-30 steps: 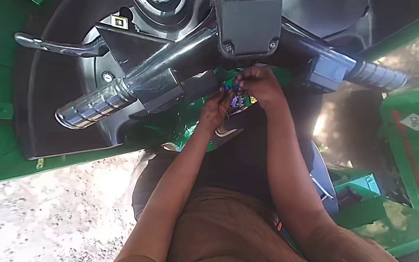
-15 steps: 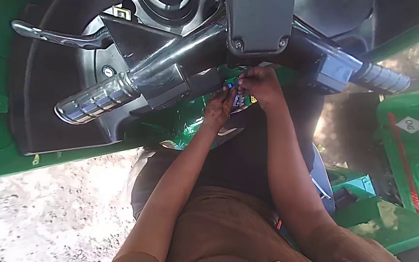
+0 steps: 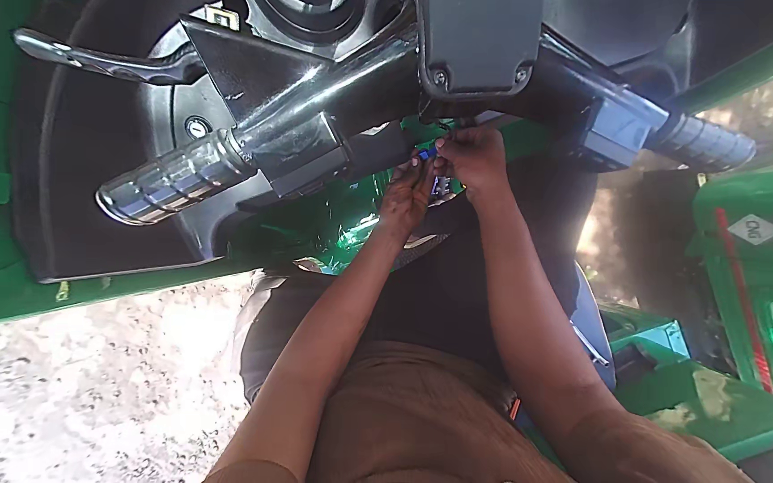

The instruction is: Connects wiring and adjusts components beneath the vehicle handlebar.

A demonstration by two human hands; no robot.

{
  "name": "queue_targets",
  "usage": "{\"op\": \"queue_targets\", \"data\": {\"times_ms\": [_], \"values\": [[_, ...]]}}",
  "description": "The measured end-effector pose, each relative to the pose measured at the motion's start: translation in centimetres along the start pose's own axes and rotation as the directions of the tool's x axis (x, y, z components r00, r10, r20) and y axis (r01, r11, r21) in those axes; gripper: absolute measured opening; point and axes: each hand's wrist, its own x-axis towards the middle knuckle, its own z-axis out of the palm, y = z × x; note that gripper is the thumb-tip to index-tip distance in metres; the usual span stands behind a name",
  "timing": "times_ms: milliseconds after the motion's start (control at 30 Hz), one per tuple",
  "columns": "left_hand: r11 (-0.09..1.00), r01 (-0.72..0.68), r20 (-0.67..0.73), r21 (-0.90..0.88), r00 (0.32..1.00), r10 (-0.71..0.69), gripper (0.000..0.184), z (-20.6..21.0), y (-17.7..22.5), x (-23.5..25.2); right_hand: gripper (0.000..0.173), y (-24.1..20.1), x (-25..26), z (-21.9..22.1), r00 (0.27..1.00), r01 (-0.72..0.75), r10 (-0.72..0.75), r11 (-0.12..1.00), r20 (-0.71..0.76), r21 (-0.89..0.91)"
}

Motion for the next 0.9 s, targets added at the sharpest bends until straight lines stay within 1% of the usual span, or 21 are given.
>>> {"op": "queue_targets", "data": {"times_ms": [67,267,367,467,567,667,733,833,900], "values": [[1.0,-0.001,0.002,-0.012,1.0,0.001,0.027,-0.2,-0.1,0.2,0.011,0.1,0.0,0.2,1.0,-0.006,0.006,1.0,-0.022,0.016],[0.999,-0.042,0.031,0.031,0.999,0.041,0.022,-0.3,-0.1,0.2,0.01,0.3,0.0,0.7,0.999,-0.028,0.03,0.998,-0.037,0.055],[0.997,-0.044,0.026,0.062,0.999,0.043,0.025,-0.5,-0.1,0.3,0.013,0.5,-0.1,0.9,0.997,-0.045,0.049,0.997,-0.063,0.062],[0.993,-0.061,0.009,0.101,0.998,0.06,0.025,-0.5,-0.3,0.4,0.016,0.8,-0.2,0.9,0.991,-0.095,0.1,0.993,-0.084,0.066],[0.98,-0.116,0.041,0.162,0.993,0.111,0.022,-1.0,-0.7,0.8,0.017,1.1,-0.2,1.0,0.99,-0.12,0.124,0.991,-0.07,0.066],[0.949,-0.169,0.025,0.266,0.985,0.169,0.019,-0.9,-0.7,0.9,0.016,1.4,-0.2,1.2,0.988,-0.145,0.15,0.983,-0.045,0.111],[0.94,-0.19,0.016,0.283,0.981,0.193,0.018,-0.7,-0.7,0.8,0.017,1.3,-0.1,1.2,0.987,-0.158,0.162,0.981,-0.023,0.112],[0.925,-0.169,0.054,0.341,0.986,0.16,0.017,-1.0,0.2,0.7,0.02,1.0,0.2,0.9,0.981,-0.192,0.191,0.979,0.019,0.063],[0.904,-0.131,0.064,0.407,0.991,0.114,0.022,-1.0,1.3,0.4,0.02,0.9,0.3,0.9,0.984,-0.178,0.178,0.984,0.024,0.021]]}}
